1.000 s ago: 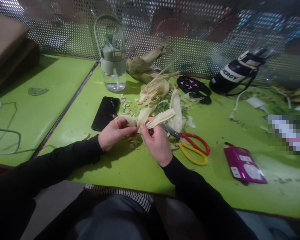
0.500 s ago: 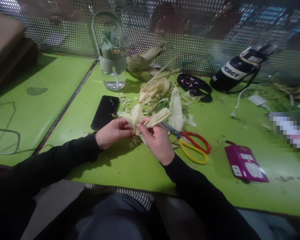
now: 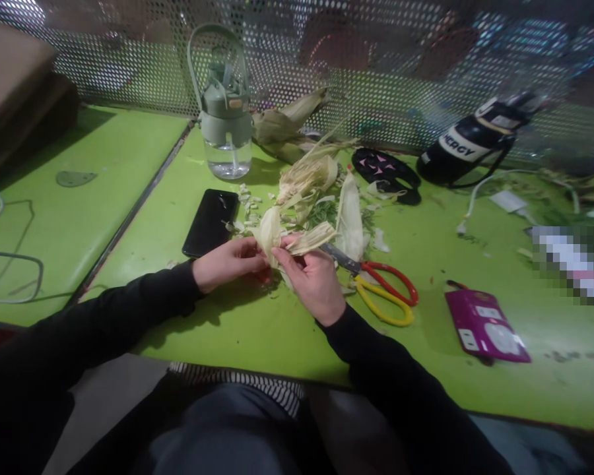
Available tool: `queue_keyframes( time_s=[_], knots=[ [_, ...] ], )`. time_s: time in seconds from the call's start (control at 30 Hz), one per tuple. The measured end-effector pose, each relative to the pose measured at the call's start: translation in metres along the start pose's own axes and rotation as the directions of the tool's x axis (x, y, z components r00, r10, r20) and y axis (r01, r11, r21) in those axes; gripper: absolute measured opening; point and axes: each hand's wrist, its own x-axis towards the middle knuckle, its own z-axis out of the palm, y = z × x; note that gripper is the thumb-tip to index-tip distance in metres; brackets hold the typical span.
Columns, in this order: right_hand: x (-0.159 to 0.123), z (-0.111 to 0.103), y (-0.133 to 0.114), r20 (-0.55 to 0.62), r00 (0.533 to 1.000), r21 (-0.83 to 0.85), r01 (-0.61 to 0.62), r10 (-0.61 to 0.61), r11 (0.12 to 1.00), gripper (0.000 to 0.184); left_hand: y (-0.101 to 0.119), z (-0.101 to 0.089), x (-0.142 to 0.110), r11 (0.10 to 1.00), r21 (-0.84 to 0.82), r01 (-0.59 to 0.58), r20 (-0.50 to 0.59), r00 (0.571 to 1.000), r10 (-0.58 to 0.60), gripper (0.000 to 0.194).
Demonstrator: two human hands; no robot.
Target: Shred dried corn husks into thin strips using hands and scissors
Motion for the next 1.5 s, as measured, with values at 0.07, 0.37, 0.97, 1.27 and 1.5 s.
queue_keyframes(
  time_s=[0.07,0.37,0.97,1.27,1.5],
  knots=[
    [-0.001,0.000,0.001,0.008,1.000,0.004,-0.012,0.012,1.000,0.016,0.001,-0.001,-0.001,0.996,-0.086,0.003,0.045,0.999,0.001,0.009],
    [-0.004,0.000,-0.006,0.078,0.997,0.013,-0.003,0.002,1.000,0.013,0.006,0.003,-0.003,0.999,0.017,0.027,0.039,0.999,-0.028,0.004],
    [-0.007,0.005,-0.001,0.037,0.993,0.151,-0.114,0.109,0.982,0.017,0.000,0.003,-0.005,0.995,-0.101,-0.025,0.035,0.999,0.029,0.020],
    [-0.012,0.010,-0.007,0.065,0.992,0.208,-0.123,0.111,0.970,0.017,-0.003,0.005,-0.008,0.999,-0.031,0.045,0.025,0.999,-0.044,0.017],
    [-0.007,0.007,-0.001,0.003,1.000,0.053,-0.024,0.024,0.998,0.016,0.002,0.004,-0.009,0.997,-0.035,0.064,0.018,0.998,-0.063,0.029]
  ],
)
